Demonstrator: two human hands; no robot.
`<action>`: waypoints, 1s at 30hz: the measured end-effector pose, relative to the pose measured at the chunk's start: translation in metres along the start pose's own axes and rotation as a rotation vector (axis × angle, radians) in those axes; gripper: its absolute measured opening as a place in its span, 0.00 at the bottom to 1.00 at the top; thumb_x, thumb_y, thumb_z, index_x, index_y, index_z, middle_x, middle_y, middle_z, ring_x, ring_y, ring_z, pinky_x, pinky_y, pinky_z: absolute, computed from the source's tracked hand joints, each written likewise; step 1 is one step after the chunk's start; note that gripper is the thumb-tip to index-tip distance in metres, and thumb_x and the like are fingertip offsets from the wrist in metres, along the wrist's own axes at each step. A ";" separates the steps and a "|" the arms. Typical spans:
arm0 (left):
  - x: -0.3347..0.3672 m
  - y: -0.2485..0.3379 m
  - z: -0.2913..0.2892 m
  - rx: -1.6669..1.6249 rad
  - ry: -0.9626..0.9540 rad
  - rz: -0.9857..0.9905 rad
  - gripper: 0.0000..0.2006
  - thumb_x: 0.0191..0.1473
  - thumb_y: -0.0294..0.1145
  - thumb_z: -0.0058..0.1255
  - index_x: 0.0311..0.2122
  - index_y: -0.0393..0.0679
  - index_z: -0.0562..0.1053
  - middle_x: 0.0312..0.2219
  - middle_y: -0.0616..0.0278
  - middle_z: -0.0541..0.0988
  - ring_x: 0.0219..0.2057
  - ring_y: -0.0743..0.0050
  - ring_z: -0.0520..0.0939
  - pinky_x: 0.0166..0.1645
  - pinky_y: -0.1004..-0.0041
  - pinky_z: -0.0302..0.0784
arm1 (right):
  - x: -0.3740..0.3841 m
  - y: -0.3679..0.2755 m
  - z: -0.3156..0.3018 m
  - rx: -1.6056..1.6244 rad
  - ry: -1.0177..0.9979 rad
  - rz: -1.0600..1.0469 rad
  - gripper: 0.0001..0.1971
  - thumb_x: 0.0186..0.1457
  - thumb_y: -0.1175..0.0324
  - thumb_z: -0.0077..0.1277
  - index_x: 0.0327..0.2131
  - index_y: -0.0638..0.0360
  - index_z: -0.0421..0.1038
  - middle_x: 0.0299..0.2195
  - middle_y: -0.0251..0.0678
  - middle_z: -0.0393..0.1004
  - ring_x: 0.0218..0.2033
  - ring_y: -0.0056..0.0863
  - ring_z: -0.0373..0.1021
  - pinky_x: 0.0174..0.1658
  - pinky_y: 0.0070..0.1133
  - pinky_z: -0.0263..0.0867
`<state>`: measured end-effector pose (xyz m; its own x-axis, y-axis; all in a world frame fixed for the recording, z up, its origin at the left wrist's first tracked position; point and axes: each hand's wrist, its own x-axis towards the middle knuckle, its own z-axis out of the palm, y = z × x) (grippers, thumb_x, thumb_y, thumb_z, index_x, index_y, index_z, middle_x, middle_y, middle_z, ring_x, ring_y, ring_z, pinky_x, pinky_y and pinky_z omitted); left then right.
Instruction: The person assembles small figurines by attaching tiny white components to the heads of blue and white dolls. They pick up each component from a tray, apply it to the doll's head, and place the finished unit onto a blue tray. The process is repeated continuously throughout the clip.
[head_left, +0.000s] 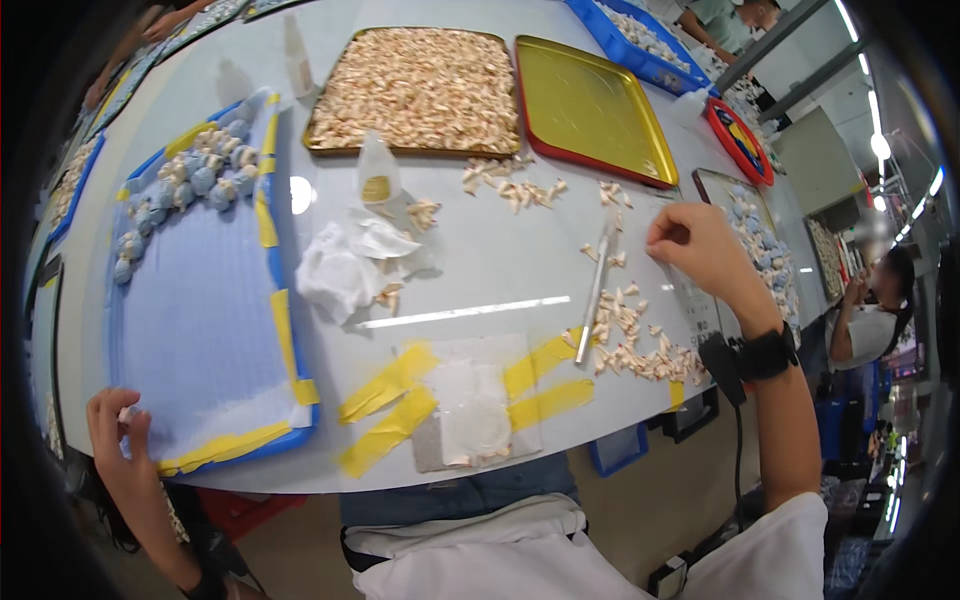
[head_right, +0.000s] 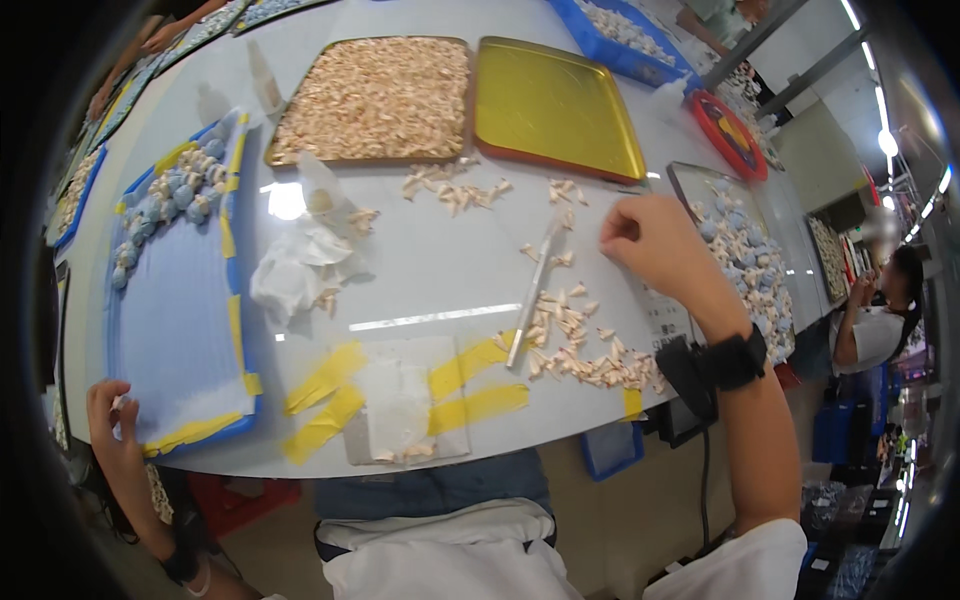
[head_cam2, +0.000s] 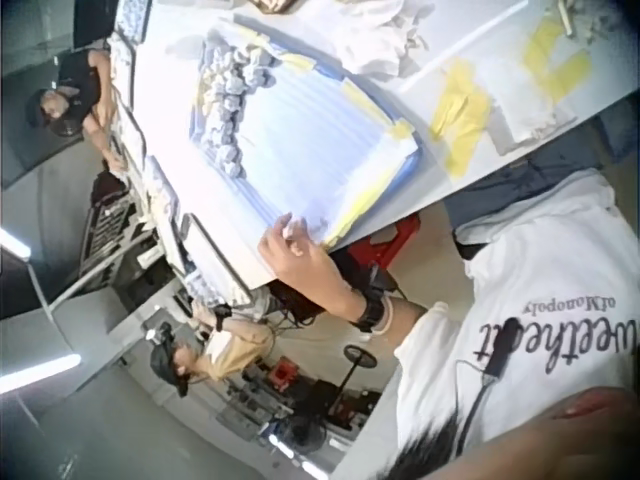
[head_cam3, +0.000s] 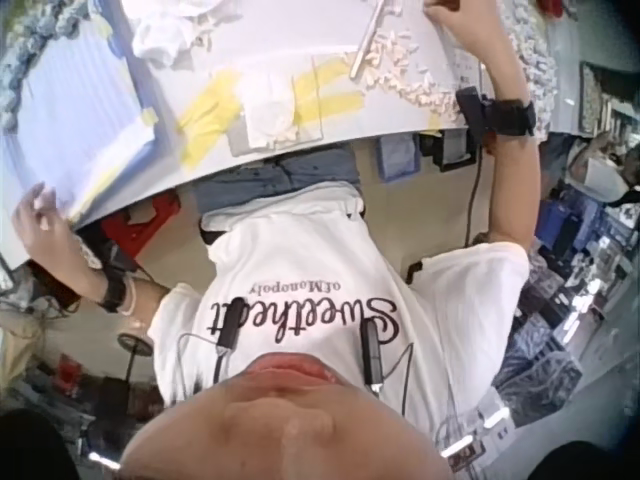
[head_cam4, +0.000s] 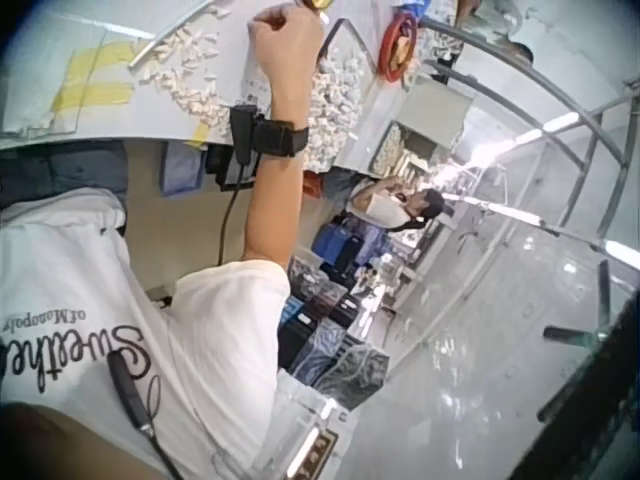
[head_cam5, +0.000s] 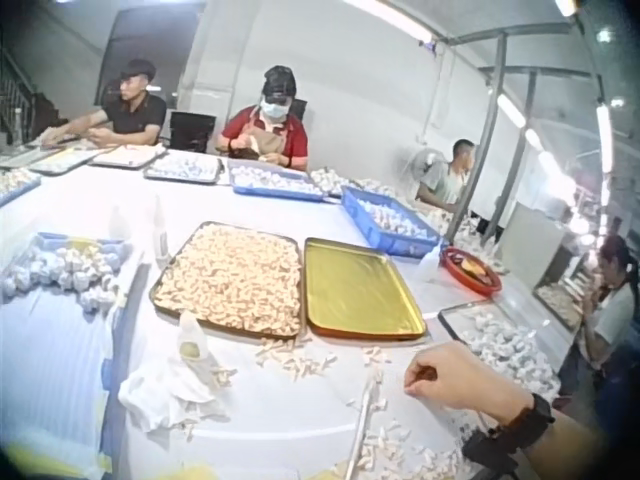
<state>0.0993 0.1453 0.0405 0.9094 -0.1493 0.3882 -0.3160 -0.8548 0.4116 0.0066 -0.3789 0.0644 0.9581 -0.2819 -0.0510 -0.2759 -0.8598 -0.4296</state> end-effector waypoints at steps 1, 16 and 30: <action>-0.002 0.005 -0.001 -0.004 0.022 0.021 0.06 0.49 0.22 0.45 0.34 0.36 0.68 0.36 0.59 0.69 0.35 0.71 0.70 0.37 0.76 0.64 | -0.002 0.001 0.002 0.032 0.026 0.006 0.05 0.38 0.76 0.55 0.24 0.66 0.71 0.21 0.38 0.73 0.23 0.24 0.69 0.30 0.19 0.65; -0.064 0.102 0.027 -1.275 -0.378 -0.080 0.15 0.44 0.20 0.57 0.38 0.32 0.69 0.37 0.51 0.70 0.35 0.65 0.76 0.38 0.71 0.76 | -0.028 0.006 0.012 0.111 0.161 0.060 0.08 0.40 0.79 0.47 0.29 0.67 0.69 0.20 0.32 0.68 0.21 0.17 0.64 0.27 0.15 0.61; -0.070 0.114 0.032 -1.397 -0.498 -0.083 0.14 0.42 0.15 0.56 0.37 0.33 0.72 0.39 0.53 0.71 0.40 0.70 0.75 0.44 0.75 0.73 | -0.081 -0.030 -0.010 0.319 0.369 0.115 0.06 0.44 0.82 0.46 0.28 0.65 0.69 0.26 0.30 0.69 0.27 0.15 0.66 0.31 0.13 0.62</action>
<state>0.0081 0.0427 0.0340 0.8432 -0.5221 0.1278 0.0047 0.2447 0.9696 -0.0633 -0.3341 0.0904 0.8156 -0.5489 0.1833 -0.2859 -0.6576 -0.6970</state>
